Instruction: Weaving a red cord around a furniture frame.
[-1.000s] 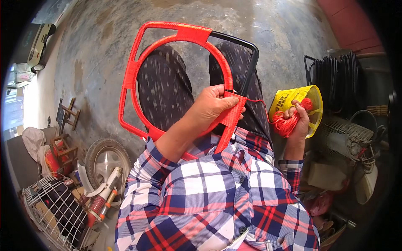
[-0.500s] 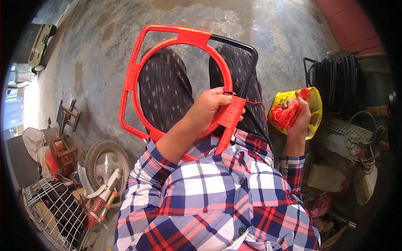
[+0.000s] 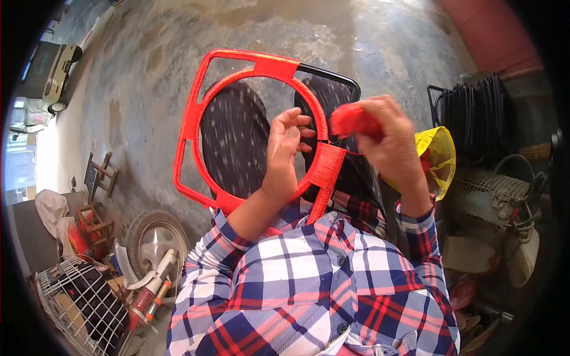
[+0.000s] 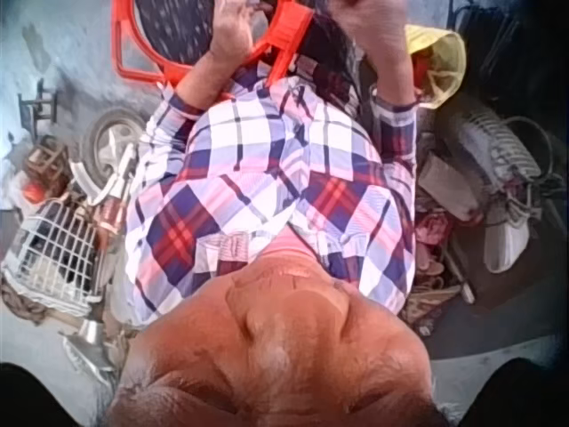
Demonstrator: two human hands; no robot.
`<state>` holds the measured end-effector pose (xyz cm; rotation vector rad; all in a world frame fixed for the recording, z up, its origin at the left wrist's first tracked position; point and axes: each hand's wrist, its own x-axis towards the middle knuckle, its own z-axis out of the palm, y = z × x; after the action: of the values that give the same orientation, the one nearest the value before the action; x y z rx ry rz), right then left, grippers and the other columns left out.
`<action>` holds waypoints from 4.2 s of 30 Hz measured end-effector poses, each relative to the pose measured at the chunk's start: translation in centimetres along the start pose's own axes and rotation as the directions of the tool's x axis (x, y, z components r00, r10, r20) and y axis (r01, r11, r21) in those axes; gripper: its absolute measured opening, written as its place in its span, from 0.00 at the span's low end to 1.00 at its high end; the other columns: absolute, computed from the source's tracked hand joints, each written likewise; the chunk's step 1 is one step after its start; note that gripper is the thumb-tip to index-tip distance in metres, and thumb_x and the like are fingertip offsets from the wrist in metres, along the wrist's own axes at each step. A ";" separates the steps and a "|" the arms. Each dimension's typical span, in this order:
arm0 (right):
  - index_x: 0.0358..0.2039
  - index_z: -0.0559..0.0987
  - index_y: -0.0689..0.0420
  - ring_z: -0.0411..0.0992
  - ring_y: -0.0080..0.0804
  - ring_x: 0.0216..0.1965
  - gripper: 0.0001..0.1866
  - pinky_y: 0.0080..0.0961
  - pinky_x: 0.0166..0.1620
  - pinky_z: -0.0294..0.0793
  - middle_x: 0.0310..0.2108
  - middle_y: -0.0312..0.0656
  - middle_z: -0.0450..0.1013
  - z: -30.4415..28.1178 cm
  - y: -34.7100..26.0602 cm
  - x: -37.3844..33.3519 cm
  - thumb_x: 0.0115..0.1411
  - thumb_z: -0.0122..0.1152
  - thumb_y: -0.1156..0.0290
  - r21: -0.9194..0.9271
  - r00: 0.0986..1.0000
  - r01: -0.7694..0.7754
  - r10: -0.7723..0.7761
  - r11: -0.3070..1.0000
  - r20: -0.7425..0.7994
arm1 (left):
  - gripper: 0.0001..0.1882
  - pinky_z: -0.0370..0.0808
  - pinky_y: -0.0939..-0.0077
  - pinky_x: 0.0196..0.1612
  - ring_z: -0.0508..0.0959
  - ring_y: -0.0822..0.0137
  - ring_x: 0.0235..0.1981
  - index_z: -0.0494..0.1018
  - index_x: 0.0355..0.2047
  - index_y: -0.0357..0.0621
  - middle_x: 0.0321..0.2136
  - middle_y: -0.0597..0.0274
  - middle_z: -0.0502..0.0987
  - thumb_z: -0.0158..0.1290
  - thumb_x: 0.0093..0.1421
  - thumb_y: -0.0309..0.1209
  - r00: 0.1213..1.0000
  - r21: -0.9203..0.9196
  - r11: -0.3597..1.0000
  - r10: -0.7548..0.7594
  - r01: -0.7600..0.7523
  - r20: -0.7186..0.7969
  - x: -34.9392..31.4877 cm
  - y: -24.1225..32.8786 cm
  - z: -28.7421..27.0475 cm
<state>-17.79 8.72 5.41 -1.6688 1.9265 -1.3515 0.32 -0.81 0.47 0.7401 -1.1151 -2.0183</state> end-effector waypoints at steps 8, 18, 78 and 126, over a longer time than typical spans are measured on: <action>0.48 0.75 0.52 0.73 0.43 0.46 0.29 0.34 0.48 0.73 0.43 0.42 0.73 2.9 -0.1 2.0 0.41 0.72 0.73 -0.421 0.922 0.268 -0.358 0.866 -0.150 | 0.21 0.73 0.74 0.48 0.77 0.67 0.42 0.68 0.49 0.37 0.40 0.59 0.77 0.44 0.52 0.15 0.984 -0.014 0.985 -0.170 0.169 -0.047 0.8 -0.9 -1.3; 0.32 0.77 0.59 0.73 0.27 0.36 0.08 0.24 0.39 0.73 0.33 0.38 0.74 1.8 4.7 -4.3 0.50 0.65 0.82 0.424 0.947 -0.319 0.301 0.847 0.112 | 0.21 0.82 0.66 0.44 0.82 0.61 0.39 0.71 0.47 0.33 0.41 0.53 0.79 0.47 0.52 0.10 0.910 -0.259 0.873 -0.385 0.413 0.156 0.5 -0.6 -0.4; 0.36 0.74 0.61 0.70 0.28 0.21 0.08 0.23 0.29 0.70 0.22 0.38 0.71 -0.7 7.1 -6.9 0.55 0.59 0.80 0.863 0.817 -0.384 0.557 0.328 0.152 | 0.08 0.80 0.68 0.46 0.81 0.65 0.37 0.71 0.40 0.34 0.36 0.54 0.79 0.45 0.61 0.19 0.896 -0.276 0.853 -0.410 0.443 0.172 0.4 -0.4 -1.2; 0.42 0.74 0.60 0.78 0.36 0.37 0.10 0.31 0.42 0.78 0.32 0.45 0.77 -11.1 7.9 -9.6 0.59 0.57 0.76 0.701 0.713 -0.461 0.698 0.544 -0.073 | 0.13 0.80 0.69 0.44 0.81 0.64 0.36 0.71 0.44 0.33 0.35 0.53 0.78 0.44 0.62 0.27 0.805 -0.199 0.784 -0.543 0.588 0.241 1.1 -0.5 -1.3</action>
<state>-27.71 21.63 1.85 -0.3813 1.6314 -1.7698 0.50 -2.05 -0.75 0.8433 -0.7275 -2.7268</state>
